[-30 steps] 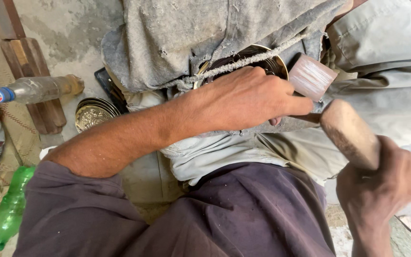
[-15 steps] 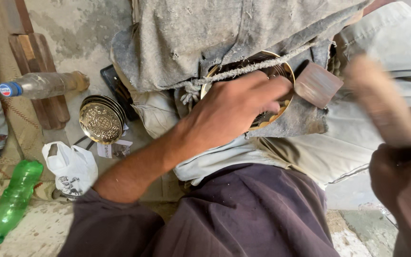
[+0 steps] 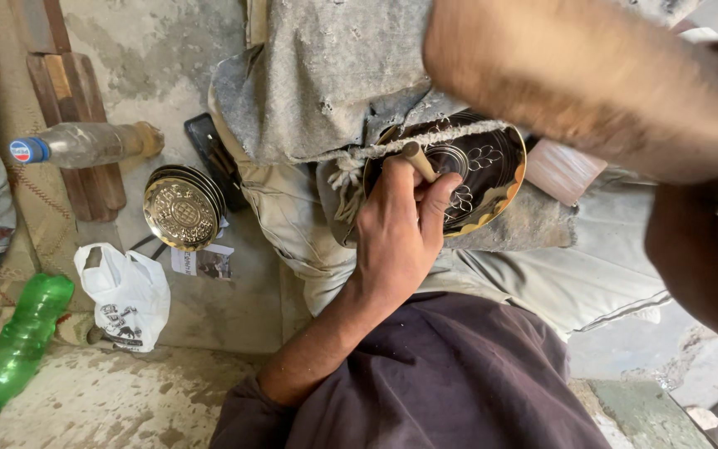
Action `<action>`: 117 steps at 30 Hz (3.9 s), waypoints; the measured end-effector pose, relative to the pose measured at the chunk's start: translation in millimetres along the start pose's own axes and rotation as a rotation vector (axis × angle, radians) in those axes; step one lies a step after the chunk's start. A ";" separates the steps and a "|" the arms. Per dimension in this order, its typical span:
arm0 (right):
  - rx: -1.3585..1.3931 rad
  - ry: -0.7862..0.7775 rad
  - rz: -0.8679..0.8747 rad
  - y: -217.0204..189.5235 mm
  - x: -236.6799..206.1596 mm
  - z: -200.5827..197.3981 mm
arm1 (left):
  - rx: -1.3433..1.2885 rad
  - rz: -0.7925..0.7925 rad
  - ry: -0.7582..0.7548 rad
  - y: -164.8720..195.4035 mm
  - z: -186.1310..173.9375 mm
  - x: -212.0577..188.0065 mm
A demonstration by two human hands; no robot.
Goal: The person sits on the floor and decorates a brass plate by hand, holding a punch against the metal and striking it repeatedly with a wooden mallet to emboss patterns, repositioning the plate and punch as they work across the surface. Finished plates lie beside them on the floor.
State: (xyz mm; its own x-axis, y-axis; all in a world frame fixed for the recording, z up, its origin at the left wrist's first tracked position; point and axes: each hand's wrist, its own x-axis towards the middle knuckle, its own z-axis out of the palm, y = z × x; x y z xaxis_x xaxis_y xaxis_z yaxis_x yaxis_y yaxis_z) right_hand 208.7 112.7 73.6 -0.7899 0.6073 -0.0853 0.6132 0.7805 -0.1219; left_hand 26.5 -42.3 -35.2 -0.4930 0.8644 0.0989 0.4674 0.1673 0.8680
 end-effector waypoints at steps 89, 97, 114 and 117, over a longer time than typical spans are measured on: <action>0.311 -0.075 0.484 49.7 -124.8 72.2 | -0.082 0.287 -0.741 6.6 15.6 68.6; 0.692 0.143 0.714 62.8 -141.9 92.0 | -0.091 0.327 -0.729 25.6 7.1 81.4; 0.171 -0.084 0.536 -30.9 -53.1 -32.5 | -0.124 0.250 -0.254 51.0 -36.1 35.0; 0.545 0.041 0.569 -63.0 -47.5 -1.2 | -0.019 0.076 -0.026 50.7 -80.6 11.6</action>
State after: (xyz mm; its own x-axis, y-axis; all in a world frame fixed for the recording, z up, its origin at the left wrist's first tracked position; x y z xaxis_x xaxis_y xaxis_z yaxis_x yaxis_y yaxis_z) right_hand 207.6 34.9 86.6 -0.3480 0.9050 -0.2446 0.8249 0.1716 -0.5386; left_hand -14.7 -62.0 49.3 -0.4371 0.8865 0.1522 0.4889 0.0921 0.8675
